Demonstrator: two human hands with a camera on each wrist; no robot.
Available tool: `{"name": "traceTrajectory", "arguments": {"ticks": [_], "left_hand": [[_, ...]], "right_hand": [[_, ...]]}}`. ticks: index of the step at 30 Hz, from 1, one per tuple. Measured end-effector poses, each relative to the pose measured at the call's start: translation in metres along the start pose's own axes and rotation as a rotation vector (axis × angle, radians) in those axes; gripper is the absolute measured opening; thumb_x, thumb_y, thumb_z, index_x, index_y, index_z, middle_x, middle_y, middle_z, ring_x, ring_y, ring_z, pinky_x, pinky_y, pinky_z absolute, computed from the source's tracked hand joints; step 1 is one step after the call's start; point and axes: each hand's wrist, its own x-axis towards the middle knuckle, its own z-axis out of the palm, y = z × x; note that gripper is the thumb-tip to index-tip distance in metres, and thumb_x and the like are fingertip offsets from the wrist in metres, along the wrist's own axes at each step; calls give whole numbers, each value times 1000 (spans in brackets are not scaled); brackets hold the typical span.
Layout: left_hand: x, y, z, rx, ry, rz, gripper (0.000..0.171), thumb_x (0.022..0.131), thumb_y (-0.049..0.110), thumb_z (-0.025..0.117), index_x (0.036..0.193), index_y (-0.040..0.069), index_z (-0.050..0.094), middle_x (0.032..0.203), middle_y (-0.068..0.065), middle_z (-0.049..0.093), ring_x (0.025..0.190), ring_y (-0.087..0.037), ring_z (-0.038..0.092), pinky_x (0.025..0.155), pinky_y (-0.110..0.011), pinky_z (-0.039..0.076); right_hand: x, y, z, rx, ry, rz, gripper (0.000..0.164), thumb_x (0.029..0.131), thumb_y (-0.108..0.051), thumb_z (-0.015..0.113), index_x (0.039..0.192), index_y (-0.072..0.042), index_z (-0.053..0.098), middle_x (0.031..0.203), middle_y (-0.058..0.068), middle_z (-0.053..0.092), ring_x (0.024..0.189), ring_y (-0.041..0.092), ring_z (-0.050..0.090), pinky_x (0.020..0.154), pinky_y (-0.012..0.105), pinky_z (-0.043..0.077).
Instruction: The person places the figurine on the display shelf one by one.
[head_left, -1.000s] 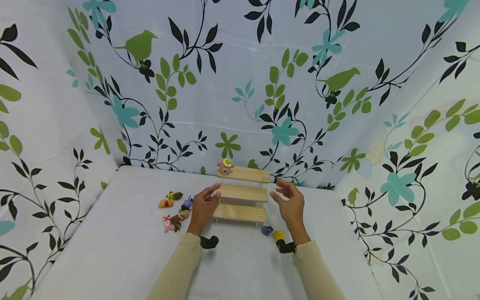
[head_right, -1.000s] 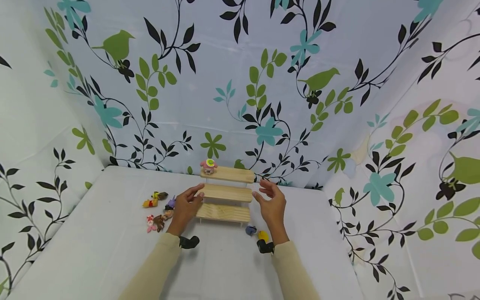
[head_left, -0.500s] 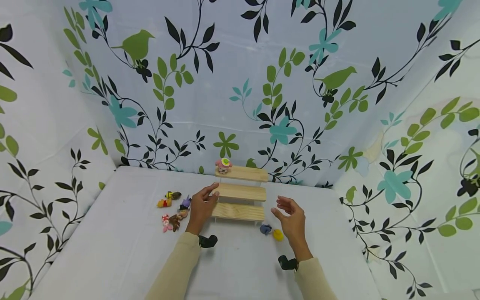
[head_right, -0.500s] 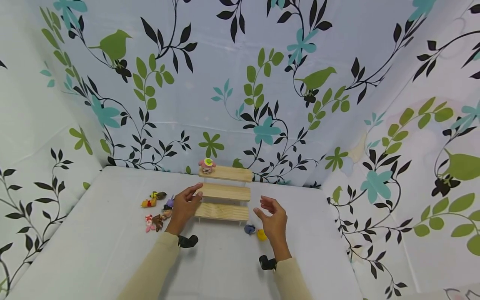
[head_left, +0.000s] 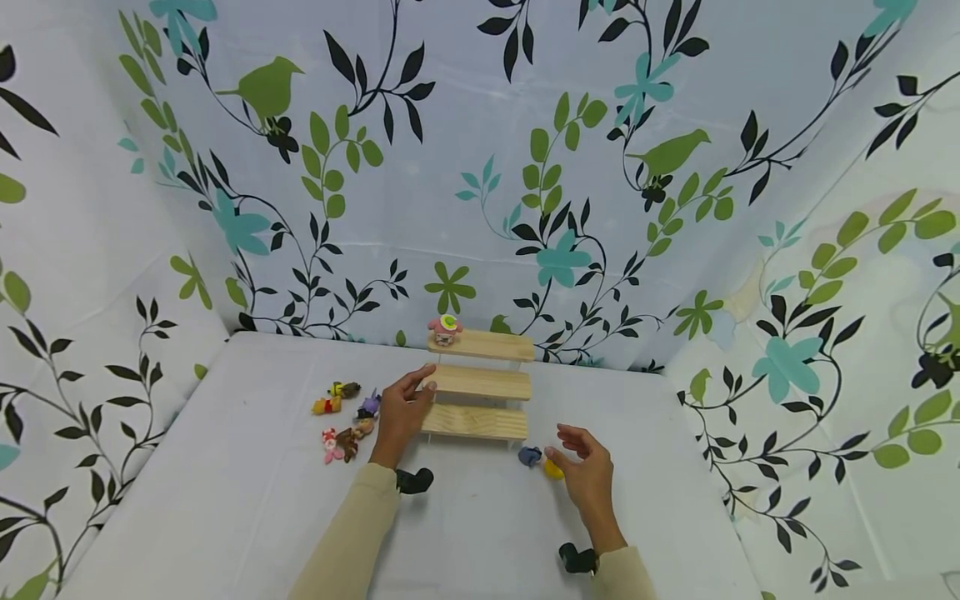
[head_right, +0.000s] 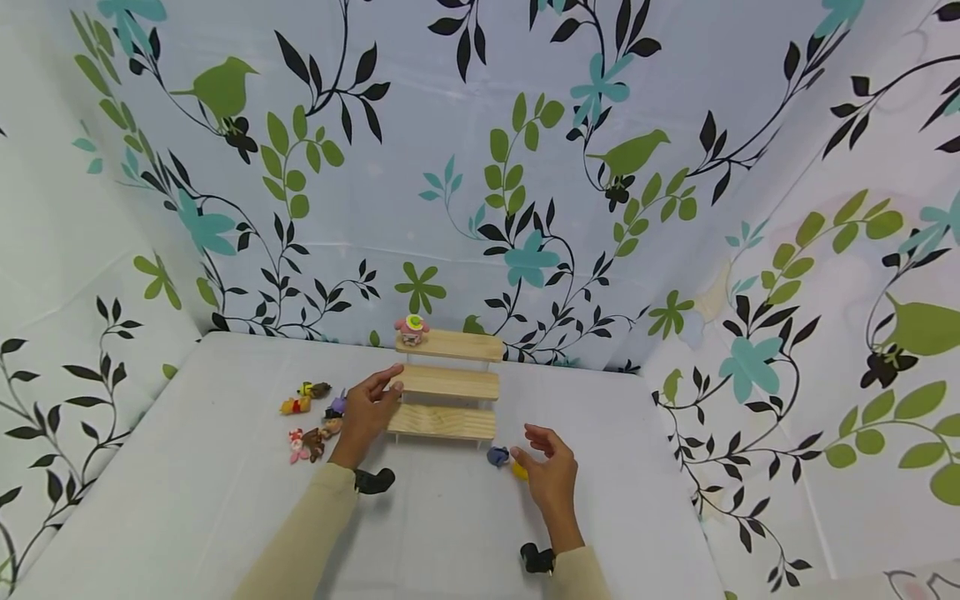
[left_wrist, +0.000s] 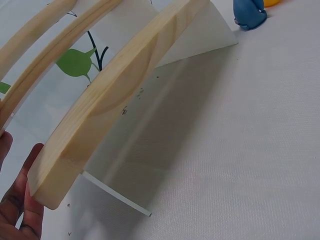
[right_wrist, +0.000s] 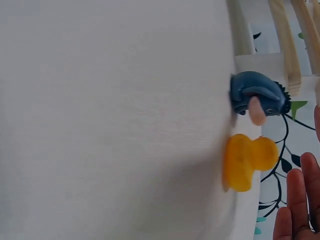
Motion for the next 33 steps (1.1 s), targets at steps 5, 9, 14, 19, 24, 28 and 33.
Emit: {"name": "traceTrajectory", "arguments": {"ticks": [5, 9, 14, 19, 24, 28, 33], "left_hand": [[0, 1, 0, -3, -11, -4, 36, 106, 24, 69, 141, 24, 70, 153, 2, 63, 108, -28, 71, 77, -18, 52], [0, 2, 0, -8, -11, 2, 35, 106, 22, 69, 141, 24, 70, 153, 3, 63, 109, -31, 71, 77, -18, 52], [0, 1, 0, -18, -7, 12, 35, 105, 22, 69, 141, 22, 70, 152, 1, 64, 109, -30, 71, 77, -17, 52], [0, 0, 1, -19, 1, -1, 36, 105, 23, 70, 140, 22, 71, 152, 1, 64, 110, -28, 71, 77, -16, 51], [-1, 2, 0, -39, 3, -10, 38, 104, 26, 71, 142, 20, 70, 153, 0, 63, 115, -31, 69, 78, -15, 50], [-1, 2, 1, -38, 6, -7, 38, 104, 25, 71, 142, 19, 70, 153, -1, 63, 118, -33, 69, 78, -15, 49], [-2, 3, 0, -12, 7, -17, 35, 104, 25, 71, 140, 24, 71, 152, 3, 64, 115, -28, 70, 80, -15, 50]], "right_hand": [[-8, 11, 2, -19, 0, 30, 44, 84, -14, 92, 126, -15, 77, 121, 8, 77, 113, 28, 68, 104, 46, 48], [-13, 18, 4, -45, 2, 66, 40, 85, -16, 91, 123, -17, 78, 120, 8, 77, 111, 27, 68, 100, 43, 51], [-16, 24, 5, -87, 28, 69, 35, 84, -14, 91, 118, -18, 80, 117, 7, 76, 108, 25, 68, 97, 36, 53], [-17, 24, 6, -112, 56, 58, 32, 82, -10, 93, 112, -16, 82, 114, 9, 74, 107, 27, 68, 95, 37, 55], [-17, 23, 8, -144, 68, 84, 29, 81, -10, 93, 108, -14, 82, 113, 10, 72, 105, 26, 68, 90, 32, 54], [-16, 24, 8, -162, 74, 97, 27, 82, -12, 93, 107, -13, 82, 109, 9, 71, 100, 24, 64, 82, 24, 49], [-15, 26, 9, -170, 88, 92, 26, 81, -13, 93, 104, -11, 81, 103, 9, 71, 94, 21, 62, 76, 22, 46]]}}
